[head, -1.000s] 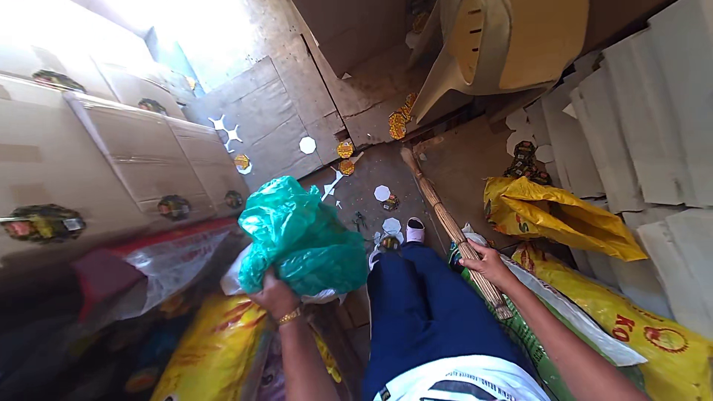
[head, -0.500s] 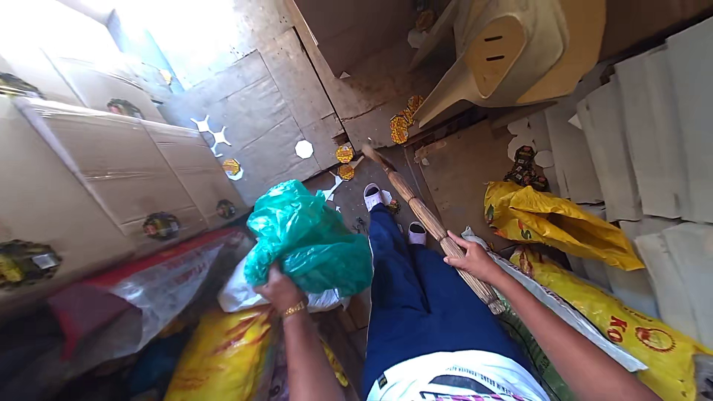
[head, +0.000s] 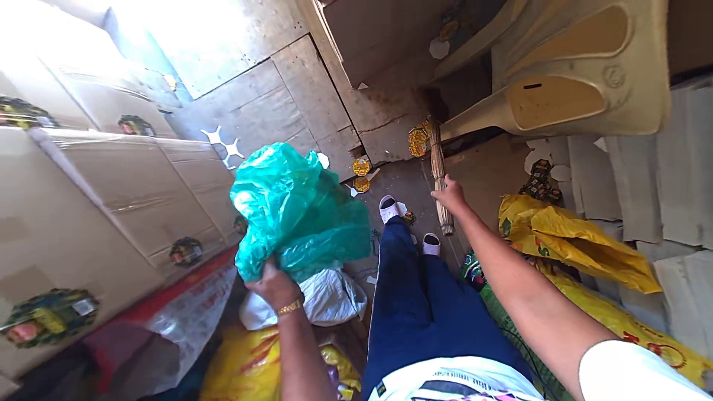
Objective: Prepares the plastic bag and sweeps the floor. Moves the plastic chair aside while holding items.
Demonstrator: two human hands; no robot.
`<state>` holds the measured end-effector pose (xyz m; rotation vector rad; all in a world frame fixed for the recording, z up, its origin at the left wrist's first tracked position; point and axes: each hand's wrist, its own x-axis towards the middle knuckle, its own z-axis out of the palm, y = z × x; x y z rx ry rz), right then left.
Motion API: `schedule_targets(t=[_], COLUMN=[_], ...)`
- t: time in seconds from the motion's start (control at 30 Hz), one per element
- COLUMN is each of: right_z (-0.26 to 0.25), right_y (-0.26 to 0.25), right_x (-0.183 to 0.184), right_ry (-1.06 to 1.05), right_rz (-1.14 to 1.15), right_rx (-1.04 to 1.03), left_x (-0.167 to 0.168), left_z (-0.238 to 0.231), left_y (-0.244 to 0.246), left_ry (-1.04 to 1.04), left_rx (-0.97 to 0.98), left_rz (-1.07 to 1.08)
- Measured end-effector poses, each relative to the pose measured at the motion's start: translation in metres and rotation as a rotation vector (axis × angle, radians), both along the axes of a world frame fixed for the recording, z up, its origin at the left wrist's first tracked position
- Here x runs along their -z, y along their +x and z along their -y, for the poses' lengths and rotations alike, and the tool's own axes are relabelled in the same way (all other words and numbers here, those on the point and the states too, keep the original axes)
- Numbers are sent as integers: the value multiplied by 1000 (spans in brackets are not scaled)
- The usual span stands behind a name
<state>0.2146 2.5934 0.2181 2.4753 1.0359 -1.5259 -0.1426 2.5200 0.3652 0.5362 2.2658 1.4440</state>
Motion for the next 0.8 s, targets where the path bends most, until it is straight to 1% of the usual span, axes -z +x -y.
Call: schedule_targets(t=[0.07,0.1,0.2,0.3,0.37,0.43,0.53,0.6,0.63,0.67,0.7,0.8], right_z=[10,19,49,66,59,37,-7,-22,-24,-22,-17,12], right_y=[-5,-4,3,9,10,9,3,-5,-11,-18,-24,-21], right_x=[7,3,-41,-88,-102,-91,-38,-6,-1,-4,-14,-58], right_ry=[-9,-21,-41,42,105,129,109,44,-9,-70,-122,-163], right_rz=[-86,-159,-324,-341,-289,-189,-73,-95,-134,-177,-220,-381], right_rx=[14,38,81,132,166,151,154,196,211,208,190,152], left_x=[3,4,6,2,-4,-7,-7,-6,-5,-6,-9,-13], left_z=[-5,-7,-15,-25,-31,-34,-36,-36,-35,-34,-33,-32], left_y=[-7,-9,-15,-19,-21,-24,-28,-30,-32,-35,-37,-46], left_ry=[3,3,13,24,21,14,21,30,37,39,41,37], left_rx=[7,5,-1,-4,-8,-19,-25,-25,-22,-25,-38,-65], left_rz=[12,17,28,43,47,39,27,21,16,9,1,-7])
